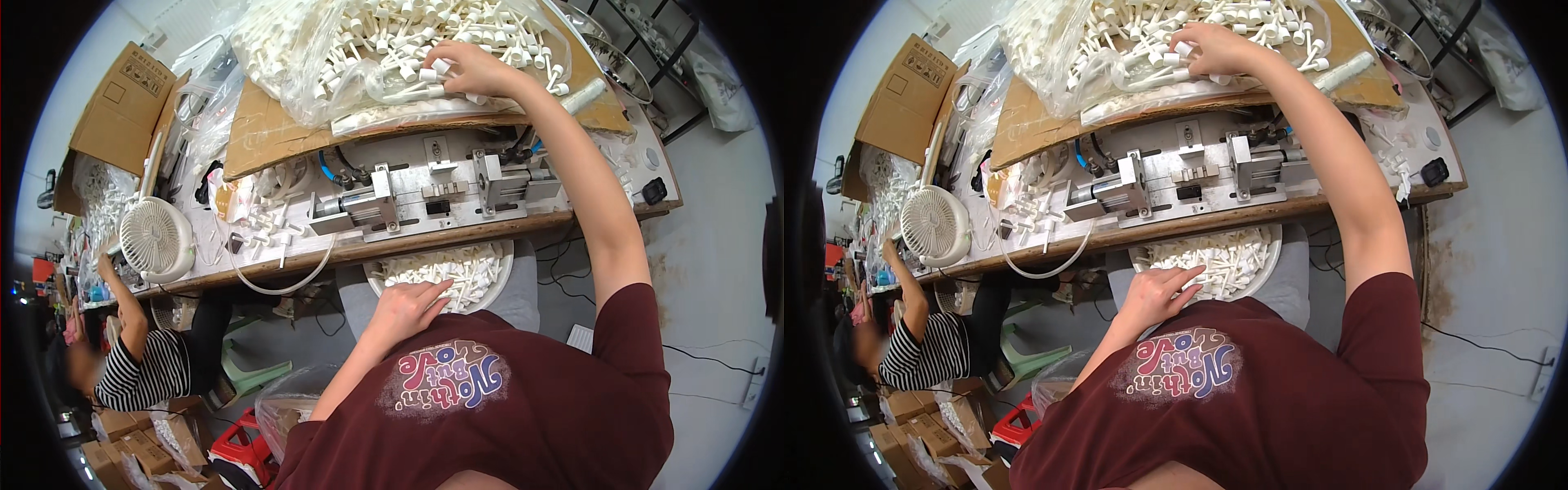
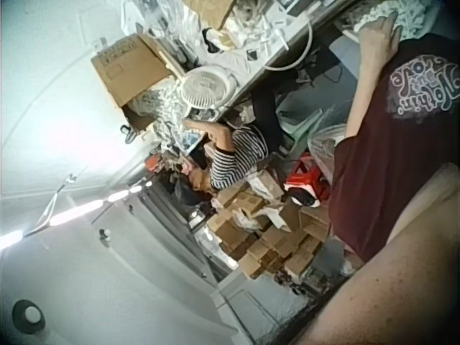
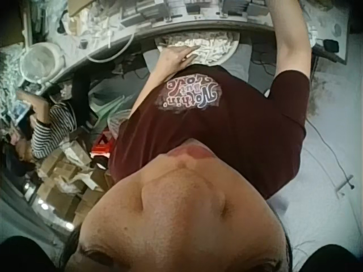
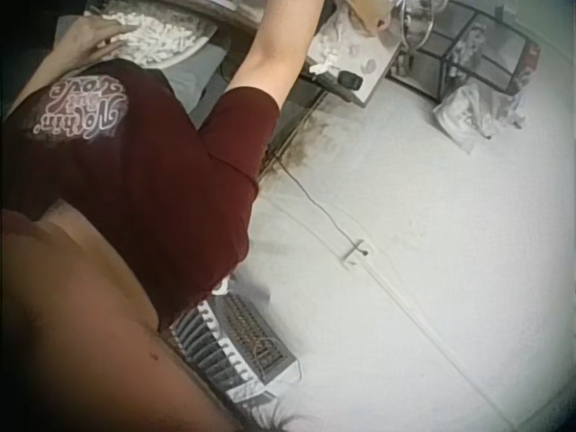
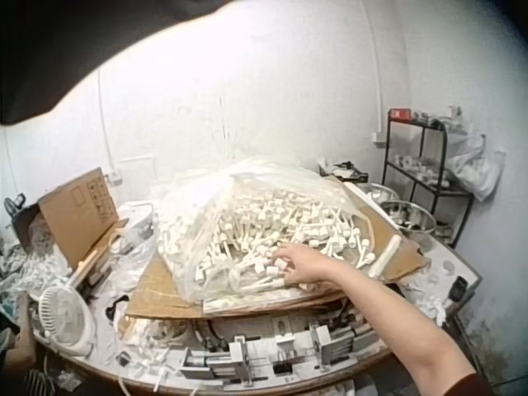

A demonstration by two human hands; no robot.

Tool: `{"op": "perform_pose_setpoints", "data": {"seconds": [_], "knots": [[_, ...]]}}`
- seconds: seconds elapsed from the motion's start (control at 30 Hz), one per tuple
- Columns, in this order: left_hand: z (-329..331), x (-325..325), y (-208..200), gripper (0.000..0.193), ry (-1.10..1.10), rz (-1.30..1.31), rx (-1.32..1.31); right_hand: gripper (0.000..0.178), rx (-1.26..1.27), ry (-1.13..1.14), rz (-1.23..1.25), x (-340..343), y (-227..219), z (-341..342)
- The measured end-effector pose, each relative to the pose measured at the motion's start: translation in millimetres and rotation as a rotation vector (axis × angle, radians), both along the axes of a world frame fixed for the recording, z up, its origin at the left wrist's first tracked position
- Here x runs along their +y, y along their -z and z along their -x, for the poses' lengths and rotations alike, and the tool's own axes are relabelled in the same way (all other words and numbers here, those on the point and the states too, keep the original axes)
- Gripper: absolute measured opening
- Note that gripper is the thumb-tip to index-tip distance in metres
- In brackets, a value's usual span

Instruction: Assembling small white plastic components using a pneumatic assembly machine on a workbench.

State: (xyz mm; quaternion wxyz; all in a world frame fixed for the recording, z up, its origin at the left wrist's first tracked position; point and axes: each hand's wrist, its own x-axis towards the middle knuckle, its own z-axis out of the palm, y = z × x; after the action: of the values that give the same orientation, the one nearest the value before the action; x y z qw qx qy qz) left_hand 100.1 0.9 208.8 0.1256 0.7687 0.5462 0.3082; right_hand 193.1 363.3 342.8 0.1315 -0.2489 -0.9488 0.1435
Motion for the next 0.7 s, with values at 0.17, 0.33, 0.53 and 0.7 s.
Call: {"op": "perform_pose_setpoints", "data": {"seconds": [0.17,0.33,0.53,0.7], "knots": [[-0.6,-0.1,0.7,0.03,-0.002,0.002,0.005,0.05,0.074,0.188,-0.294,-26.8,-6.2,-8.6],[0.4,-1.6,1.8,0.029,0.003,0.006,-0.006,0.044,-0.04,0.333,-0.267,-43.6,9.0,-6.7],[0.7,-2.9,1.7,0.029,-0.002,0.006,0.0,0.026,0.162,0.265,-0.493,-43.8,24.1,-11.6],[1.4,-3.4,4.7,0.031,-0.006,0.012,0.024,0.021,0.253,0.272,-0.551,-40.7,24.6,-15.0]]}}
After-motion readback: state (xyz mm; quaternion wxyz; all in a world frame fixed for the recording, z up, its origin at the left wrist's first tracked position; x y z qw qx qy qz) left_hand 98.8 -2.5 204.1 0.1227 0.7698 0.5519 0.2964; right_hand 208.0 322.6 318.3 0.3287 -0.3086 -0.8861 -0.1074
